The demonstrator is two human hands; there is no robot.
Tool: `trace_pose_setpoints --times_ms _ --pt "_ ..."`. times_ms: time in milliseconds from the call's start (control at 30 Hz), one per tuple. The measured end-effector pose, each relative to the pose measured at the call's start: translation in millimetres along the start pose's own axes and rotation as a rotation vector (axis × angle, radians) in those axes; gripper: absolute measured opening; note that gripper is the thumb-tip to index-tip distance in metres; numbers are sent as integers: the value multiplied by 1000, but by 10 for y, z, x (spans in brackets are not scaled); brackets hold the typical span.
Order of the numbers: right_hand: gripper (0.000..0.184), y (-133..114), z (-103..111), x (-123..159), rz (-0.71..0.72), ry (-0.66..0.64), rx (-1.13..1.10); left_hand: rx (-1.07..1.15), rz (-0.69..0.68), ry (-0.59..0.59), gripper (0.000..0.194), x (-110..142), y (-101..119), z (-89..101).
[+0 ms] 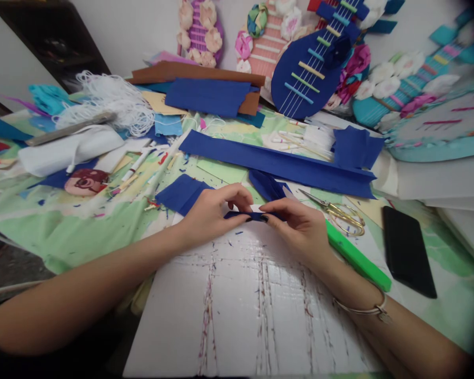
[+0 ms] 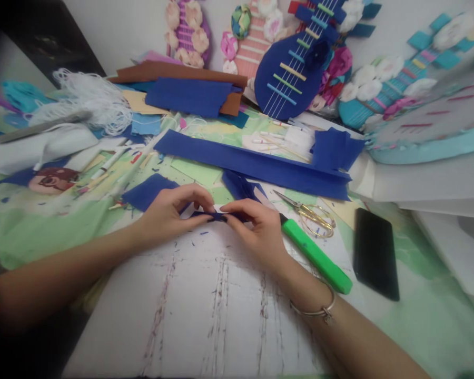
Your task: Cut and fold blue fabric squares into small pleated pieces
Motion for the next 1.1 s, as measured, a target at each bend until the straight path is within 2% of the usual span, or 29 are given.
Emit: trace_pose_setpoints --times_ms 267,467,600,700,833,1000,1100 --pt "6 48 97 -9 -31 88 27 -35 106 60 4 -24 -61 101" --pt "5 52 95 -17 -39 98 25 83 197 46 3 -33 -140 86" --pt "3 81 75 -24 -38 61 40 179 248 53 4 -28 -195 88" --pt "9 80 36 -21 -36 17 44 185 248 68 5 -21 -198 95" --pt "17 0 -23 -11 10 -40 153 180 247 22 5 -12 -187 43" --pt "13 -107 -75 -8 97 -92 237 131 186 -44 5 -8 -132 -12" --pt "11 -114 -92 -8 97 -125 245 71 143 -44 5 -11 -96 -3"
Point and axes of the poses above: each hand's wrist, its own x-axis away from the middle knuckle, its own z-axis out of the back of the hand, y = z × x, the point moved 7 cm from there along -x, towards the middle knuckle, and after that the axes turned 2 degrees about x, right-handed, at the moved point
